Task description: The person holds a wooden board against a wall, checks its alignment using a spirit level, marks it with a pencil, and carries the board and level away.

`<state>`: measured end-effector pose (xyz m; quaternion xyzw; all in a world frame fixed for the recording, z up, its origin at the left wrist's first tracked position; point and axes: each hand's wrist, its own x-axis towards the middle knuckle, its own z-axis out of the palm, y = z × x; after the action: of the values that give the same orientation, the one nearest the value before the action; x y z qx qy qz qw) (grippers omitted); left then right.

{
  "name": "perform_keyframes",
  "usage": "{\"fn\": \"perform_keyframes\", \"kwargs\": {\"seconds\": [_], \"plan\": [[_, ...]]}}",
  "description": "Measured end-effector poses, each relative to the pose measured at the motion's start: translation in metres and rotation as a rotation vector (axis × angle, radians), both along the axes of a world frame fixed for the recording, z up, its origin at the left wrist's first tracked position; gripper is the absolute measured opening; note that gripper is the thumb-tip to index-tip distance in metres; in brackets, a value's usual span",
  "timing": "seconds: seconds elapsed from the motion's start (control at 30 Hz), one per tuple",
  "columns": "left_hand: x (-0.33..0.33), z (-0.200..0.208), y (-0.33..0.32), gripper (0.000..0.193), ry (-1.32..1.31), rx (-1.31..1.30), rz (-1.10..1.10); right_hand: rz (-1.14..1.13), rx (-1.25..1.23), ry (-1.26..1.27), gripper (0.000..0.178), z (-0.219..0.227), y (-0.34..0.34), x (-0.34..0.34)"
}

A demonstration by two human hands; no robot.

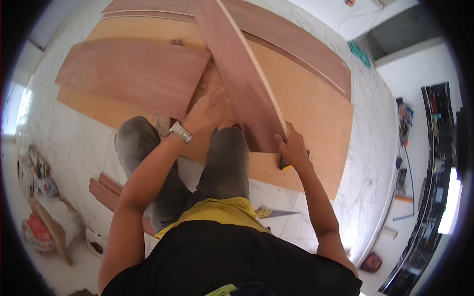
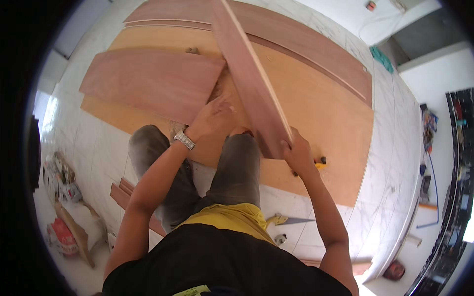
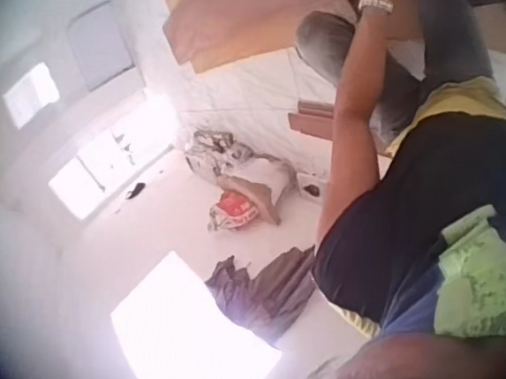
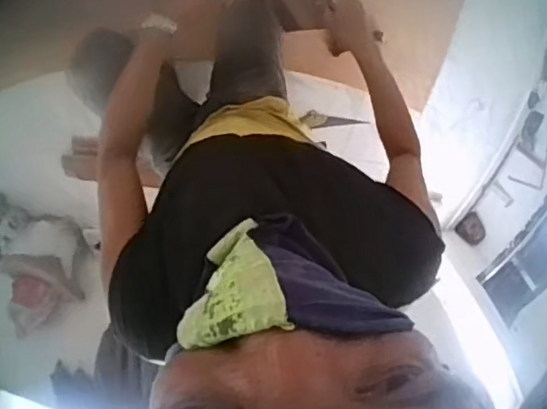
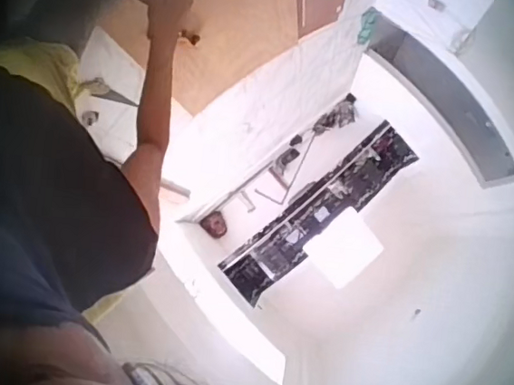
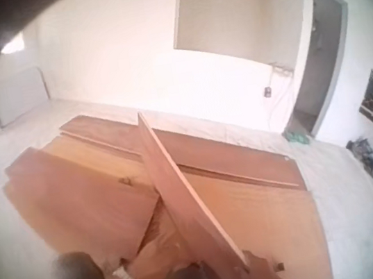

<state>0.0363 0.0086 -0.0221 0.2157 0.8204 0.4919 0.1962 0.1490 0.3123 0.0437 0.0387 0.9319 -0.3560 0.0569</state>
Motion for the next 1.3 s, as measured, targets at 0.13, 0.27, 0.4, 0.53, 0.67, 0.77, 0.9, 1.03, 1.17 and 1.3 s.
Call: {"fn": "perform_keyframes", "kwargs": {"seconds": [0.13, 0.27, 0.4, 0.53, 0.67, 0.77, 0.9, 1.03, 1.17, 1.3], "plan": [[-0.013, -0.006, 0.023, 0.071, 0.400, 0.187, 0.171, 0.156, 0.037, 0.107, 0.042, -0.017, -0.042, -0.010], [0.000, 0.016, 0.025, 0.057, 0.226, 0.101, -0.126, -0.053, 0.119, -0.028, 0.038, -0.019, -0.038, 0.001], [0.104, -0.003, 0.032, 0.044, 0.295, -0.213, -0.751, -0.158, 0.125, -0.071, 0.037, -0.027, -0.033, -0.002], [0.102, 0.021, 0.054, 0.051, 0.339, -0.130, -0.587, -0.215, 0.101, -0.074, 0.034, -0.019, -0.032, 0.006], [0.067, 0.012, 0.029, 0.058, -0.016, -0.588, -0.175, -0.206, 0.093, -0.152, 0.035, -0.015, -0.041, 0.003], [0.135, -0.002, -0.034, 0.050, -0.569, -0.672, -0.541, -0.150, 0.166, -0.341, 0.038, -0.009, -0.055, -0.022], [0.172, 0.128, -0.071, 0.040, -0.638, -0.536, -0.449, -0.168, 0.264, -0.371, 0.040, 0.056, -0.036, -0.029], [0.147, 0.264, -0.134, 0.039, -0.490, -0.395, -0.080, -0.187, 0.316, -0.493, 0.042, 0.231, -0.041, -0.028], [0.120, 0.343, -0.170, 0.037, -0.277, -0.486, -0.135, -0.149, 0.349, -0.572, 0.037, 0.404, -0.030, -0.005], [0.032, 0.399, -0.107, 0.051, -0.090, -0.300, -0.158, -0.212, 0.495, -0.439, 0.035, 0.557, -0.011, -0.005]]}}
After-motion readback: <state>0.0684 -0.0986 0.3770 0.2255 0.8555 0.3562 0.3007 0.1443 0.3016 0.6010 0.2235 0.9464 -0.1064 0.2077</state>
